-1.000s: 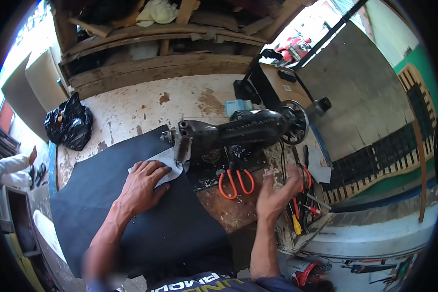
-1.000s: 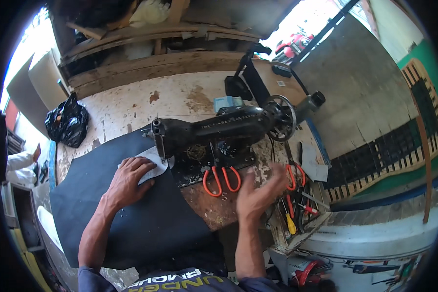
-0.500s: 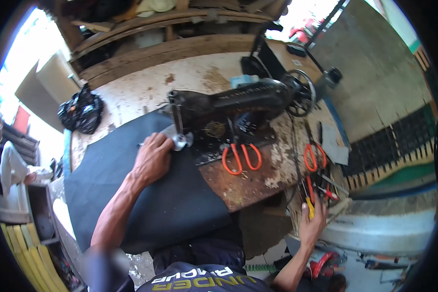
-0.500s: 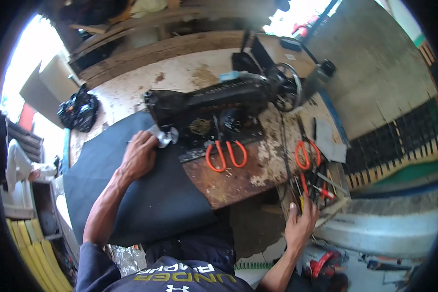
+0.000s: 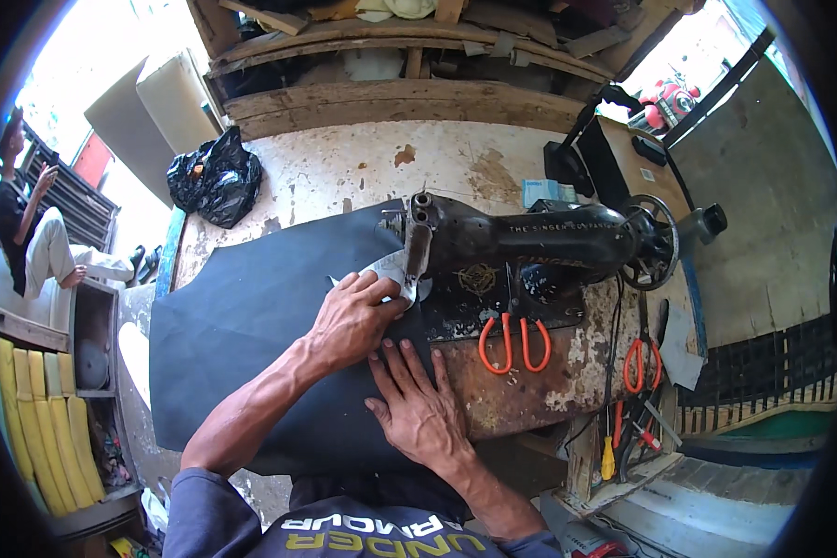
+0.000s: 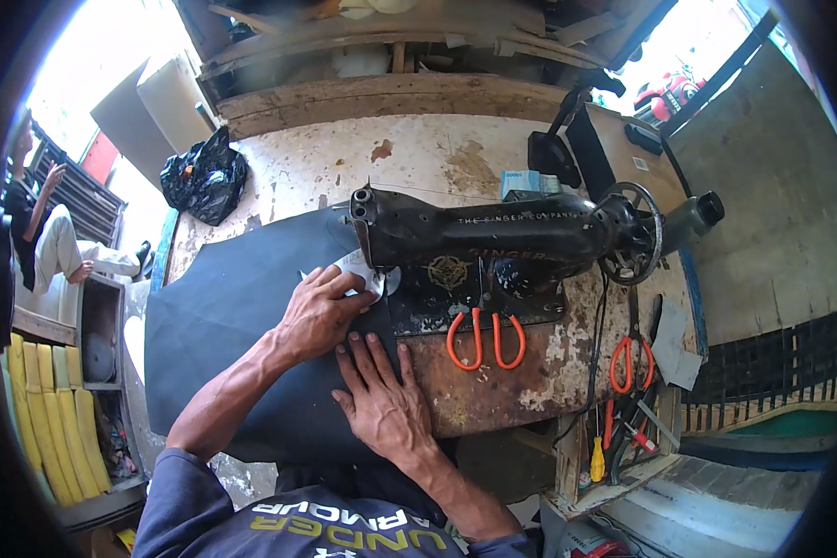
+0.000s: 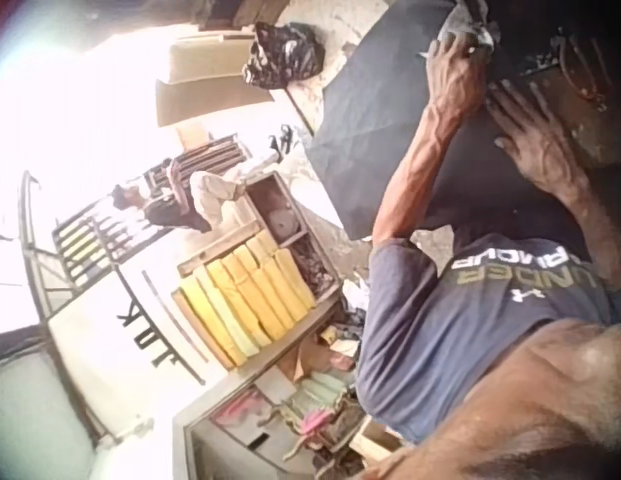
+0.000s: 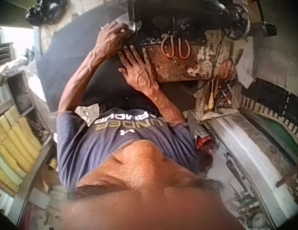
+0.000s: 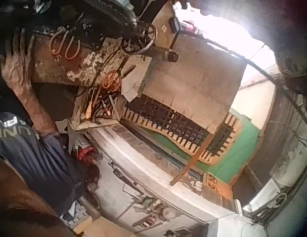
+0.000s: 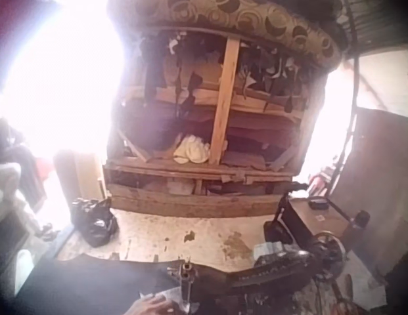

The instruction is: The person places a paper template onto a piece of black material, aligns it, and then uses a sewing machine to stitch around the template before trimming the excess material with shears.

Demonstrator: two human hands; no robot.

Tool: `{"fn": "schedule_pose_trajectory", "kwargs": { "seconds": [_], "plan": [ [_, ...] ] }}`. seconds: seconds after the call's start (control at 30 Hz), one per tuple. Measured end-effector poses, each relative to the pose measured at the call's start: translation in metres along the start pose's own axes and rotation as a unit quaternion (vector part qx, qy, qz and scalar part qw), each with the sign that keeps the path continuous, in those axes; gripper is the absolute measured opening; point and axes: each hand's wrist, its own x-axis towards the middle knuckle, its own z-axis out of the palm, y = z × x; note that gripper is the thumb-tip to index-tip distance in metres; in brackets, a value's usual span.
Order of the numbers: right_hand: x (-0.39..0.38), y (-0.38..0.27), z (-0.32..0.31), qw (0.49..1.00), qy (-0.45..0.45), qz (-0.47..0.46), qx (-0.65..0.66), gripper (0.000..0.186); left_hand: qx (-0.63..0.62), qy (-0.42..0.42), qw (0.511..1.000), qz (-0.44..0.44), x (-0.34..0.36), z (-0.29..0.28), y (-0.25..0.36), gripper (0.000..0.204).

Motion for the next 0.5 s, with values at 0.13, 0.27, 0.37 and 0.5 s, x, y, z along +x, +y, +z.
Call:
{"fn": "schedule_pose_trajectory", "kwargs": {
  "seconds": [0.13,0.27,0.37,0.5],
  "plan": [
    [-0.001,0.002,-0.001,1.0,-0.01,0.001,0.001,0.058,0.03,-0.017,0.999,-0.033,0.0,0.002,0.01,0.037],
    [0.001,-0.001,-0.002,0.999,-0.03,0.004,0.014,0.057,0.043,0.012,0.997,-0.062,-0.002,0.009,0.017,0.038],
    [0.004,0.007,-0.015,0.997,-0.012,-0.015,0.074,0.053,0.024,0.06,0.997,-0.052,-0.005,0.013,0.013,0.033],
    [0.043,0.055,-0.037,0.962,0.15,0.015,0.226,0.016,0.014,0.041,0.999,-0.027,-0.008,0.015,0.003,0.024]
  ]
}}
